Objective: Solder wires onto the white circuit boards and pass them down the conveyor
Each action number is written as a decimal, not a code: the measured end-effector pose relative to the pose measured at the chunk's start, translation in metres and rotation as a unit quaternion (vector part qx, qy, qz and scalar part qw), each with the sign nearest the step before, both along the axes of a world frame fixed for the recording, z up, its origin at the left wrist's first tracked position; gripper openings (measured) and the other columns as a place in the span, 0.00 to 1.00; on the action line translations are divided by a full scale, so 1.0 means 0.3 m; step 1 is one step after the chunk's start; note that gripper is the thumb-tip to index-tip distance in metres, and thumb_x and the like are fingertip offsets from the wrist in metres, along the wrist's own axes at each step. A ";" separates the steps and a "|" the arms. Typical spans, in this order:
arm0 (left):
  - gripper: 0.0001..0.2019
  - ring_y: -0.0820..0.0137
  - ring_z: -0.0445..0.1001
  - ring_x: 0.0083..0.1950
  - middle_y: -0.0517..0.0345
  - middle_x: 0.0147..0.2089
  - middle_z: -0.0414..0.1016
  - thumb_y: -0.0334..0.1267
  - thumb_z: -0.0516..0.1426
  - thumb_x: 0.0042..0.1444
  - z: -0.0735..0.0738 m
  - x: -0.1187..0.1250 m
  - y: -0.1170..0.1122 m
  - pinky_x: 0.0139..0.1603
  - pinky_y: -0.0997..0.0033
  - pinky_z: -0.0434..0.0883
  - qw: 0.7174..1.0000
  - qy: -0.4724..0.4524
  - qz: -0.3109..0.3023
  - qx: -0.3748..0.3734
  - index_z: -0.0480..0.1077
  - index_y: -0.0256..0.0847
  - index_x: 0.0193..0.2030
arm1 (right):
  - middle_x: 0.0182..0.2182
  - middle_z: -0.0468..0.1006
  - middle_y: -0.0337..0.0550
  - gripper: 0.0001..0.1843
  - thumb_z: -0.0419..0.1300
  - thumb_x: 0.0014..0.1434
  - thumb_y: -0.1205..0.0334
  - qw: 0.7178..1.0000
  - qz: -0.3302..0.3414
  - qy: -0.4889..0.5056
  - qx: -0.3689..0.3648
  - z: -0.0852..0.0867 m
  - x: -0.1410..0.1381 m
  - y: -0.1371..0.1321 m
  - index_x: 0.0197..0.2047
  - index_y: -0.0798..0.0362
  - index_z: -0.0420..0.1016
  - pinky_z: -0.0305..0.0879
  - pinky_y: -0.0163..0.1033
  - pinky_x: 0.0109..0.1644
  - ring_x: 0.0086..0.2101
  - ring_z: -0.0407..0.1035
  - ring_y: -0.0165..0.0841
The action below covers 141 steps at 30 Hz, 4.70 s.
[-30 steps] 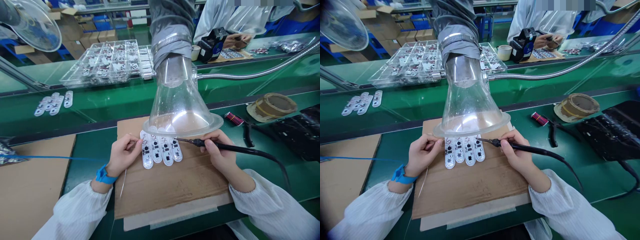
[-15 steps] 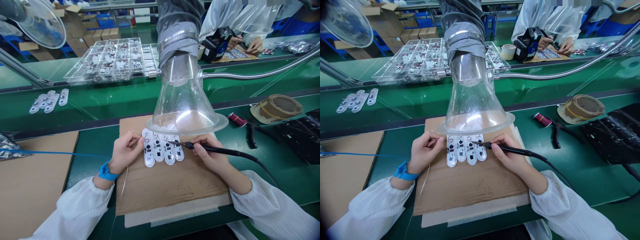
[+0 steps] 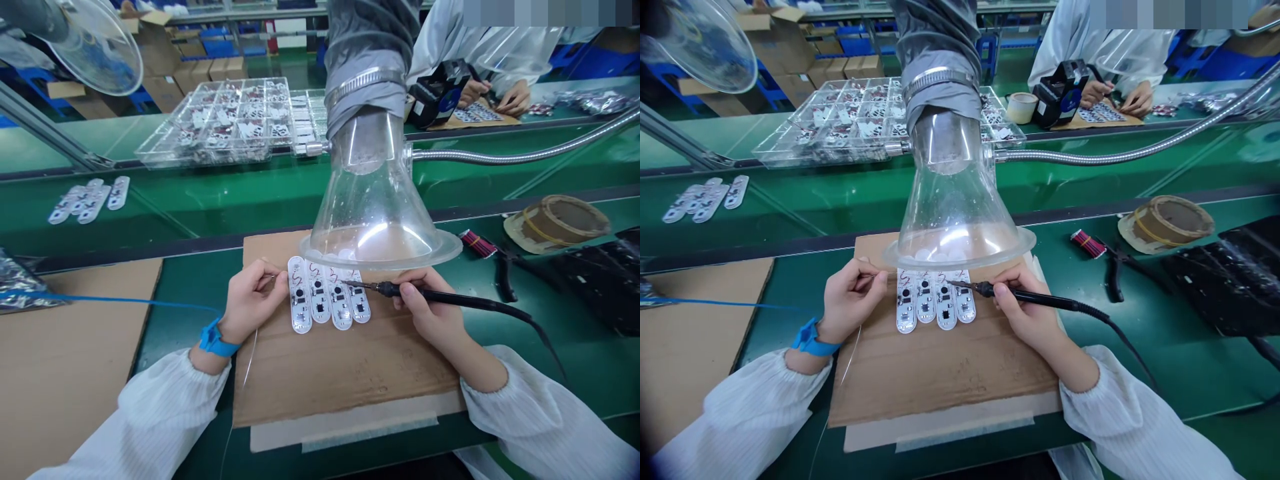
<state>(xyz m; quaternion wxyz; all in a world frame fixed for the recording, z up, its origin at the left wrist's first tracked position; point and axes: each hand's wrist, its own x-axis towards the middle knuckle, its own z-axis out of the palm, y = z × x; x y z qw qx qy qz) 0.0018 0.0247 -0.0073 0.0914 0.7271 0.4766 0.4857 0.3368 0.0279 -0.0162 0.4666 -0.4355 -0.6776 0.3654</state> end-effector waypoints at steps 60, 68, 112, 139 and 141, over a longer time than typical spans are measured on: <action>0.09 0.77 0.57 0.22 0.71 0.23 0.57 0.33 0.59 0.67 -0.028 -0.089 0.045 0.25 0.75 0.54 0.995 0.087 -0.033 -0.025 0.69 0.42 0.33 | 0.33 0.84 0.44 0.18 0.60 0.76 0.42 0.985 -0.013 -0.168 0.034 0.063 -0.147 -0.014 0.45 0.47 0.78 0.74 0.42 0.32 0.29 0.79 0.37; 0.09 0.77 0.56 0.23 0.71 0.24 0.56 0.30 0.60 0.64 -0.027 -0.099 0.052 0.25 0.74 0.55 0.999 0.050 -0.015 0.012 0.67 0.42 0.33 | 0.31 0.84 0.44 0.21 0.61 0.75 0.38 0.994 -0.052 -0.097 0.012 0.036 -0.147 -0.018 0.44 0.47 0.78 0.75 0.41 0.30 0.28 0.79 0.37; 0.10 0.75 0.57 0.26 0.68 0.27 0.58 0.29 0.59 0.65 -0.026 -0.139 0.079 0.28 0.72 0.58 0.995 0.061 -0.073 0.043 0.65 0.42 0.33 | 0.34 0.87 0.40 0.07 0.64 0.74 0.54 0.987 -0.002 -0.145 0.070 0.043 -0.233 -0.053 0.44 0.46 0.80 0.76 0.37 0.32 0.31 0.83 0.35; 0.10 0.75 0.57 0.26 0.67 0.27 0.59 0.29 0.58 0.64 -0.009 -0.141 0.073 0.27 0.72 0.57 0.994 0.079 -0.079 0.019 0.63 0.43 0.32 | 0.34 0.87 0.42 0.16 0.63 0.75 0.43 0.988 0.030 -0.147 0.028 0.068 -0.257 -0.058 0.44 0.47 0.82 0.75 0.39 0.34 0.32 0.83 0.37; 0.10 0.74 0.58 0.26 0.67 0.27 0.60 0.29 0.57 0.64 -0.009 -0.141 0.072 0.28 0.71 0.57 0.993 0.085 -0.076 0.016 0.63 0.43 0.32 | 0.34 0.87 0.42 0.16 0.64 0.75 0.44 0.988 0.031 -0.149 0.028 0.067 -0.260 -0.057 0.44 0.47 0.82 0.75 0.39 0.34 0.32 0.82 0.37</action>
